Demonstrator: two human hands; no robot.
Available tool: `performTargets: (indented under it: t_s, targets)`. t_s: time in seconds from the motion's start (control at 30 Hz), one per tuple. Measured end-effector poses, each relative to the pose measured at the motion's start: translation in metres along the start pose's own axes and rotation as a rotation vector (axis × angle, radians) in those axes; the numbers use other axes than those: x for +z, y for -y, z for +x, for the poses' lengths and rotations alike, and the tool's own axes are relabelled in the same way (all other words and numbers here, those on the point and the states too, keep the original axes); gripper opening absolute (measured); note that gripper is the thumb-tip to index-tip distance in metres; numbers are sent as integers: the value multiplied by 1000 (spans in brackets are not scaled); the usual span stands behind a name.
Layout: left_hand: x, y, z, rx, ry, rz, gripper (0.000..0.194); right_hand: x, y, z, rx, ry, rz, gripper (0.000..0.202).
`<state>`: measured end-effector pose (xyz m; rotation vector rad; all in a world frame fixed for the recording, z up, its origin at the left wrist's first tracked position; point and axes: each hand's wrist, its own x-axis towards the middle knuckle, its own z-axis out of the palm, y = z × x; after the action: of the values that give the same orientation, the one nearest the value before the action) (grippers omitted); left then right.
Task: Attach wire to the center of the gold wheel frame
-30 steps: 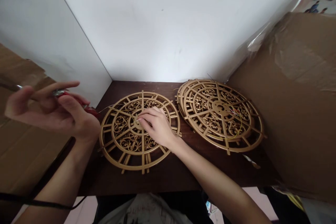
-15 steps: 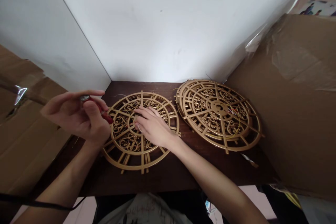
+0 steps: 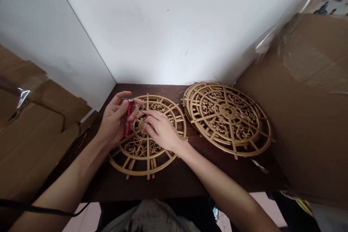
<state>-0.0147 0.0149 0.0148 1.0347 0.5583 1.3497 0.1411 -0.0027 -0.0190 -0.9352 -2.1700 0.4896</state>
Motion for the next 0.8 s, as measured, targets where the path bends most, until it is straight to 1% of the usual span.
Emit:
performTargets:
  t_s: [0.1, 0.2, 0.27, 0.37, 0.47, 0.57, 0.67, 0.8]
  targets:
    - [-2, -3, 2, -88, 33, -66, 26, -2, 3, -1, 32, -104, 71, 13]
    - [-2, -8, 2, -169, 38, -105, 31, -4, 3, -2, 84, -183, 152, 12]
    - [-3, -9, 3, -193, 17, -131, 31, -5, 1, -2, 145, -231, 208, 12]
    - [-5, -7, 4, -188, -24, -116, 29, -5, -4, -1, 252, -300, 340, 10]
    - [-7, -3, 5, -172, -41, -19, 27, -4, -8, 0, 349, -326, 544, 8]
    - [-4, 1, 3, -150, -50, 118, 30, -4, -9, 1, 424, -356, 690, 12]
    - [-1, 5, -1, -151, -45, 249, 34, -4, -9, 2, 472, -401, 761, 14]
    - [-1, 11, -4, -159, 33, 489, 33, -5, -9, 1, 481, -413, 801, 15]
